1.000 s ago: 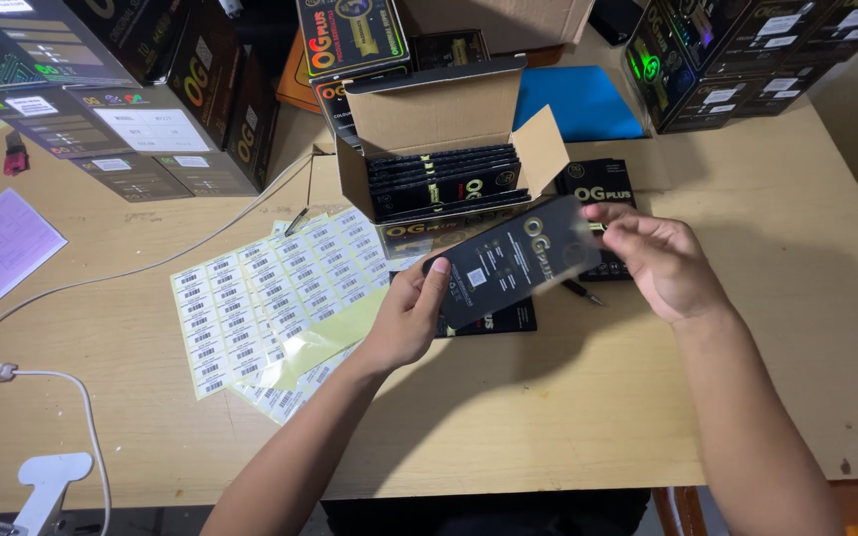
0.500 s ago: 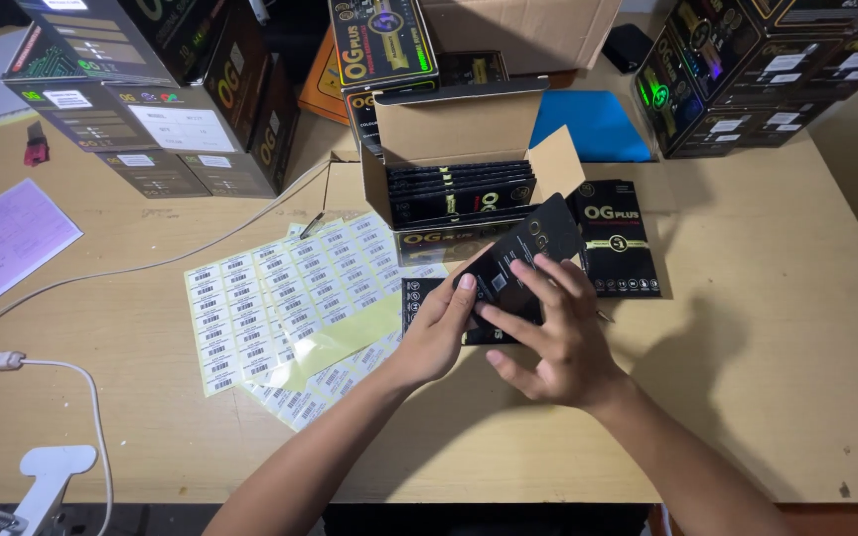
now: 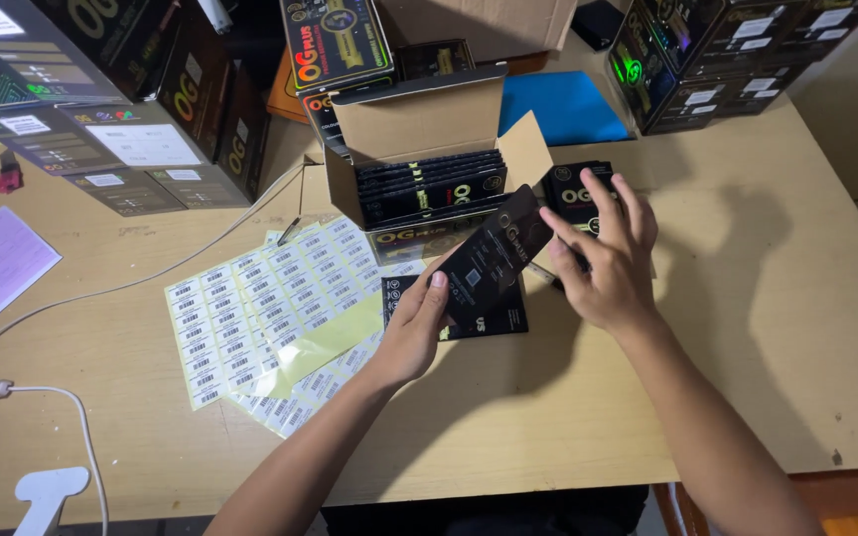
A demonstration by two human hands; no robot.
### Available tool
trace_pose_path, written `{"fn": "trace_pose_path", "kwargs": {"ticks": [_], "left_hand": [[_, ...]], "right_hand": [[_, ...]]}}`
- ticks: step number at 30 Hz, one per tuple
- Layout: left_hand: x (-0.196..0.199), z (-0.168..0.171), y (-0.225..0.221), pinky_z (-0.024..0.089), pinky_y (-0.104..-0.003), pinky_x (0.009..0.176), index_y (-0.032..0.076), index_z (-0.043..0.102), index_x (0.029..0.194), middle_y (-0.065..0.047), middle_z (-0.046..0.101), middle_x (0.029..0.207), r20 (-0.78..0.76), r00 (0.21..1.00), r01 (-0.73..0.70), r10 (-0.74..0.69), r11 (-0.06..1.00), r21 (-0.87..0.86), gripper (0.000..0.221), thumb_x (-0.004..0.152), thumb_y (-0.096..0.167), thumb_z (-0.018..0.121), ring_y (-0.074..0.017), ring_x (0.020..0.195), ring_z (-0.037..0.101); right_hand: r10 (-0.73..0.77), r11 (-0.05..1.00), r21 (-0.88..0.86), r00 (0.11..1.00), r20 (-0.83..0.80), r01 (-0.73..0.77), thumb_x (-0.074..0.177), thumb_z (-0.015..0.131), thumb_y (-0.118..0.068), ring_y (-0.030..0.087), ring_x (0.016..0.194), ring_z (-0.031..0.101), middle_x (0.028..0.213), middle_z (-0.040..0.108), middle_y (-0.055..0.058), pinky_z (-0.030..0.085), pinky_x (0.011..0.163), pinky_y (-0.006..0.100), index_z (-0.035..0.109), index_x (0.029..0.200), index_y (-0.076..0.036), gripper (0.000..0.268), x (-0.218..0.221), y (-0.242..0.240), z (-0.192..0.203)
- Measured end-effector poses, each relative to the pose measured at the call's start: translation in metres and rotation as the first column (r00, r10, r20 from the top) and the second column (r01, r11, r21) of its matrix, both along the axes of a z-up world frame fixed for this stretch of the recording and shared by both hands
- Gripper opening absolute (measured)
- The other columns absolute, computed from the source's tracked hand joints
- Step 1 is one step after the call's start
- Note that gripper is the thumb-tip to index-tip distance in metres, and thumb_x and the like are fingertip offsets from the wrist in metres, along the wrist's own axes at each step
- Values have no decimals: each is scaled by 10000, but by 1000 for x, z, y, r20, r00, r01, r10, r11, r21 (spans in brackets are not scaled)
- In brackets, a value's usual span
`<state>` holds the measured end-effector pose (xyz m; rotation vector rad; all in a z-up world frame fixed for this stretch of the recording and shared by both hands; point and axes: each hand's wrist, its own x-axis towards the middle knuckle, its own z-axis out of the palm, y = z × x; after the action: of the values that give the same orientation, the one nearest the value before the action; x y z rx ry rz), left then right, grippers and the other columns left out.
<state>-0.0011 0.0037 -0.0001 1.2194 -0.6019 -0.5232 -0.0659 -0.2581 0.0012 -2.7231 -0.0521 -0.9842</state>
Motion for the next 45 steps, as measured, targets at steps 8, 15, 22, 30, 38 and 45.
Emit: {"fn": "trace_pose_path", "kwargs": {"ticks": [8,15,22,30,38,45], "left_hand": [[31,-80,-5,648,-342,671,0,482,1490,-230,676,903,-247,969,-68,18,978,-199,546,1097,362,373,-247,787,708],[-6,12,-6,669,-460,717,-100,601,1239,-324,716,1013,-441,884,56,-154,972,-227,512,1045,347,443,-409,885,750],[-3,-10,-4,602,-393,820,-21,637,1286,-144,699,1051,-103,955,276,-277,961,-18,694,1045,564,353,-214,990,672],[-18,-11,-9,555,-330,533,15,635,903,-121,659,628,346,897,201,-275,951,236,192,1023,163,609,-213,572,676],[-14,-1,-6,634,-326,644,1,610,1001,-135,694,732,185,982,-13,25,997,-70,156,1039,129,528,-240,718,758],[-19,18,-3,624,-322,788,23,635,1099,-35,708,861,143,986,101,-87,991,-90,287,854,-19,778,-112,872,720]], "right_hand": [[234,969,60,970,63,-238,825,576,-145,408,1513,278,1640,329,159,197,1236,573,639,1448,-190,628,-9,-25,20],[424,859,217,882,208,-464,856,780,-231,349,1421,465,1446,562,125,338,1242,489,806,899,-215,53,-18,-23,25],[283,510,806,943,173,-301,828,837,-62,223,795,768,864,762,214,621,712,324,685,918,89,233,-38,-3,16],[256,518,818,958,132,-251,962,730,-114,35,555,483,521,564,35,393,472,169,733,826,2,179,-28,41,31],[545,674,663,825,-149,-326,935,713,-118,231,610,718,675,717,157,602,576,338,707,869,11,145,-31,54,35],[529,587,732,848,-23,-346,918,726,-83,169,604,672,644,701,115,610,599,345,724,875,-6,88,-36,54,31]]}}
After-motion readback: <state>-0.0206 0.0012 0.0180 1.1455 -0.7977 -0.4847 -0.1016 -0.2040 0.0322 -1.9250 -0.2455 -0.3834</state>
